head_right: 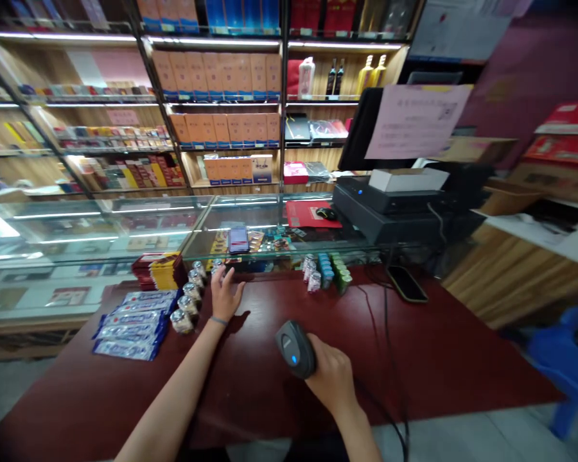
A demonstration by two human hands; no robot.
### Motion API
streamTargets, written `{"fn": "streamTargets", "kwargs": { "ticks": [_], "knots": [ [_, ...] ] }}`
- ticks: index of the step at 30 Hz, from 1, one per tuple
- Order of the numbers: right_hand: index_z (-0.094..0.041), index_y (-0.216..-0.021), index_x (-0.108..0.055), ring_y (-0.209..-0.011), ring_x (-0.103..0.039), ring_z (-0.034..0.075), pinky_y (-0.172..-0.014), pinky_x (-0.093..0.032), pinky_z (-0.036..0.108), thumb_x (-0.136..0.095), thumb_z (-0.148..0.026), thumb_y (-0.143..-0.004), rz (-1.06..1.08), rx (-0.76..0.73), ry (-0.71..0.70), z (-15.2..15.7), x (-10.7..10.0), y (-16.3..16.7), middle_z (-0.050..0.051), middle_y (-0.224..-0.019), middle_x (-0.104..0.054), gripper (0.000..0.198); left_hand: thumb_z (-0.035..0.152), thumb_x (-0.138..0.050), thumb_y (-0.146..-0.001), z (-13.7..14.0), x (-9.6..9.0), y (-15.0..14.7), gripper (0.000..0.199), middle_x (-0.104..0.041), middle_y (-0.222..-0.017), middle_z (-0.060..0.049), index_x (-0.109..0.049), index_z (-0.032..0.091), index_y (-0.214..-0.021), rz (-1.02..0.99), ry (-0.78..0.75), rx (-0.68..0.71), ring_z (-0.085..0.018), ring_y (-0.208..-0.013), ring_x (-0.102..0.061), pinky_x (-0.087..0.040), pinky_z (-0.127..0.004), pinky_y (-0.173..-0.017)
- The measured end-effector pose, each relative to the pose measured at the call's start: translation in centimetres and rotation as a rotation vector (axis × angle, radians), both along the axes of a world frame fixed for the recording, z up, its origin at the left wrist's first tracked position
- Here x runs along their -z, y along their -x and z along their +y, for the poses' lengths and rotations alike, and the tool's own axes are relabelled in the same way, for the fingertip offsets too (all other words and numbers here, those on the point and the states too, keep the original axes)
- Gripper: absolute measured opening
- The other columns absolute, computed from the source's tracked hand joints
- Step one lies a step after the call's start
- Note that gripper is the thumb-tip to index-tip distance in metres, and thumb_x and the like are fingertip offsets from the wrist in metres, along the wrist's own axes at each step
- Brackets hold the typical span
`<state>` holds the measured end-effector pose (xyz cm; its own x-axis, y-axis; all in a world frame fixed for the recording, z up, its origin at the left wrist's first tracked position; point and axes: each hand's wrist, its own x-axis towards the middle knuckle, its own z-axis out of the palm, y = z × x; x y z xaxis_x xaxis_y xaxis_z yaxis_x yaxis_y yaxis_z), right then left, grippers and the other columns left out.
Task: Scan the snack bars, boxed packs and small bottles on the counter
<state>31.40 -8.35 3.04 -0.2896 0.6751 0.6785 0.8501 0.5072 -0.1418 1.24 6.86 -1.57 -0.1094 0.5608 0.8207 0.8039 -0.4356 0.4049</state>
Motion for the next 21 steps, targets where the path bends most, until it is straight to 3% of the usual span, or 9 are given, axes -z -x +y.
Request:
{"fn": "streamTargets", "kwargs": {
  "ticks": [6, 13, 17, 21],
  "knots": [
    [-0.019, -0.106, -0.057, -0.061, -0.068, 0.018, -0.059, -0.046, 0.027, -0.050, -0.014, -0.074, 0.025, 0.164, 0.089, -0.8, -0.5, -3.4, 0.001, -0.072, -0.072, 0.033, 0.033, -0.063, -0.089, -0.4, -1.2, -7.3, 0.056, -0.040, -0.141, -0.016, -0.045, 0.022, -0.141, -0.054, 0.136, 0.199, -0.030, -0.136, -0.039, -0.036, -0.052, -0.113],
    [-0.019, -0.101, -0.057, -0.056, -0.066, 0.019, -0.056, -0.042, 0.027, -0.052, -0.020, -0.078, -0.010, 0.340, 0.024, -1.3, -1.0, -7.2, 0.000, -0.066, -0.069, 0.024, 0.029, -0.070, -0.082, 0.4, 0.0, -17.9, 0.073, -0.034, -0.139, -0.015, -0.037, 0.024, -0.148, -0.189, 0.322, 0.386, -0.030, -0.136, -0.038, -0.035, -0.051, -0.114],
    [-0.019, -0.099, -0.056, -0.053, -0.065, 0.019, -0.054, -0.040, 0.027, -0.052, -0.023, -0.082, -0.025, 0.374, -0.012, -1.4, -1.2, -8.5, 0.000, -0.062, -0.067, 0.019, 0.024, -0.072, -0.079, 1.0, 1.0, -21.2, 0.079, -0.030, -0.140, -0.013, -0.037, 0.026, -0.149, -0.229, 0.383, 0.430, -0.028, -0.129, -0.045, -0.036, -0.050, -0.114],
    [-0.019, -0.100, -0.056, -0.054, -0.065, 0.019, -0.055, -0.040, 0.027, -0.051, -0.022, -0.082, -0.028, 0.386, -0.004, -1.6, -0.9, -9.2, 0.000, -0.063, -0.067, 0.019, 0.021, -0.070, -0.080, 1.4, 1.6, -22.4, 0.074, -0.030, -0.141, -0.012, -0.040, 0.029, -0.146, -0.232, 0.442, 0.461, -0.026, -0.122, -0.052, -0.041, -0.048, -0.110]
  ]
}}
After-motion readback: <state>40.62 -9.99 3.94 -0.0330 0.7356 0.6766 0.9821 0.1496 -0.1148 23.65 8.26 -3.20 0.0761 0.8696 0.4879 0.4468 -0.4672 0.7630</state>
